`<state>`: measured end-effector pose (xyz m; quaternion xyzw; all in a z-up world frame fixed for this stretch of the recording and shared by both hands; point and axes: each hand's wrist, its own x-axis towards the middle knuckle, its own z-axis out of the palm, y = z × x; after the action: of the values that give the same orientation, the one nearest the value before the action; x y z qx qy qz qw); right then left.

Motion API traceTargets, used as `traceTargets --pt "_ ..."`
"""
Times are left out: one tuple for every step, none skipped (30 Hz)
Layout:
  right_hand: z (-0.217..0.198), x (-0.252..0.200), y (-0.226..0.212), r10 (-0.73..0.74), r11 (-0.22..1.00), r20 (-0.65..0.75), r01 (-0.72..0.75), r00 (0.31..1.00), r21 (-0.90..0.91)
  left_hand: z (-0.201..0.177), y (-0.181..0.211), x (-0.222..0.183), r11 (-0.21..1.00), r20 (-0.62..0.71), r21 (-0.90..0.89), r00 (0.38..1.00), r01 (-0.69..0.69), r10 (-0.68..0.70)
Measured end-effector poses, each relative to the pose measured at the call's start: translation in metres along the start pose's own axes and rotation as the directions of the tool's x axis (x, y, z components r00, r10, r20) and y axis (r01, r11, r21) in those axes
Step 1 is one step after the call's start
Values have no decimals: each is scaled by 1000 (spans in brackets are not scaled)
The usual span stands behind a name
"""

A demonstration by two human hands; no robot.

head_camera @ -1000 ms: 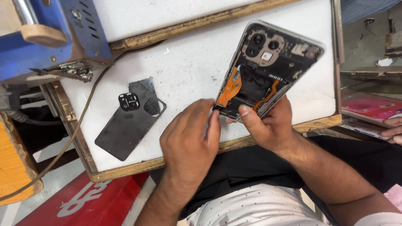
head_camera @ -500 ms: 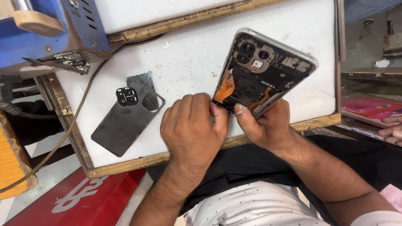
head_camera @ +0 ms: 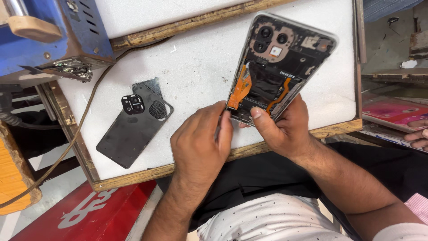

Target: The person uses a black prying tool to separate the back cover of a white smartphone, then removes the cover and sets it aside. The person then uses a small metal tool to carefully pry and lift internal components near the camera module and battery area.

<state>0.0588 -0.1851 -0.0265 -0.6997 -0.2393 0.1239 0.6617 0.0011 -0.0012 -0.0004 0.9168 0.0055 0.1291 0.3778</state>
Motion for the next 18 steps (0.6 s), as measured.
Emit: traceTargets --pt "0 -1 0 2 999 0 -2 1000 -53 1 0 1 997 -21 62 999 -40 42" --pt "1 -2 1 -10 989 5 10 1000 -146 1 1 2 996 -8 90 1000 -28 29" --pt "2 -2 2 -22 971 11 24 1000 -236 1 1 3 993 4 119 1000 -16 16" --pt "2 -4 3 -33 945 17 37 999 -325 1 2 4 989 16 148 1000 -5 3" --pt "3 -5 3 -41 940 2 39 999 -339 1 2 7 982 14 186 1000 -14 12" --pt "4 -6 2 -48 935 -13 40 999 -353 3 3 9 974 13 224 1000 -23 21" --pt "5 -7 1 -54 929 -26 41 998 -367 3 3 11 965 12 262 1000 -29 27" --pt "5 -7 2 -58 937 -29 44 998 -346 4 2 12 965 -3 257 999 -45 47" --pt "5 -6 3 -61 943 -34 46 998 -329 5 1 15 967 -17 247 997 -64 70" --pt "5 -4 4 -64 949 -39 49 997 -313 6 0 16 968 -32 239 995 -83 93" --pt "5 -5 5 -39 942 -38 24 998 -335 7 -1 16 968 -45 234 994 -90 103" --pt "5 -7 6 -14 934 -38 0 999 -356 8 -2 15 969 -58 229 992 -97 113" --pt "3 -9 6 15 924 -41 -30 999 -380 10 -3 14 970 -68 219 990 -104 122" --pt "2 -11 7 -10 931 -43 -6 999 -366 11 -4 12 972 -80 210 989 -108 128" --pt "2 -12 8 -35 936 -45 17 998 -352 11 -4 10 973 -94 200 987 -113 133" --pt "2 -12 8 -61 940 -47 41 997 -338 11 -5 8 975 -107 191 985 -117 139" --pt "1 -12 9 -70 937 -43 51 997 -346 12 -5 7 980 -109 152 984 -126 143" --pt "1 -11 9 -79 933 -38 61 996 -355 12 -5 6 984 -111 113 983 -135 147"
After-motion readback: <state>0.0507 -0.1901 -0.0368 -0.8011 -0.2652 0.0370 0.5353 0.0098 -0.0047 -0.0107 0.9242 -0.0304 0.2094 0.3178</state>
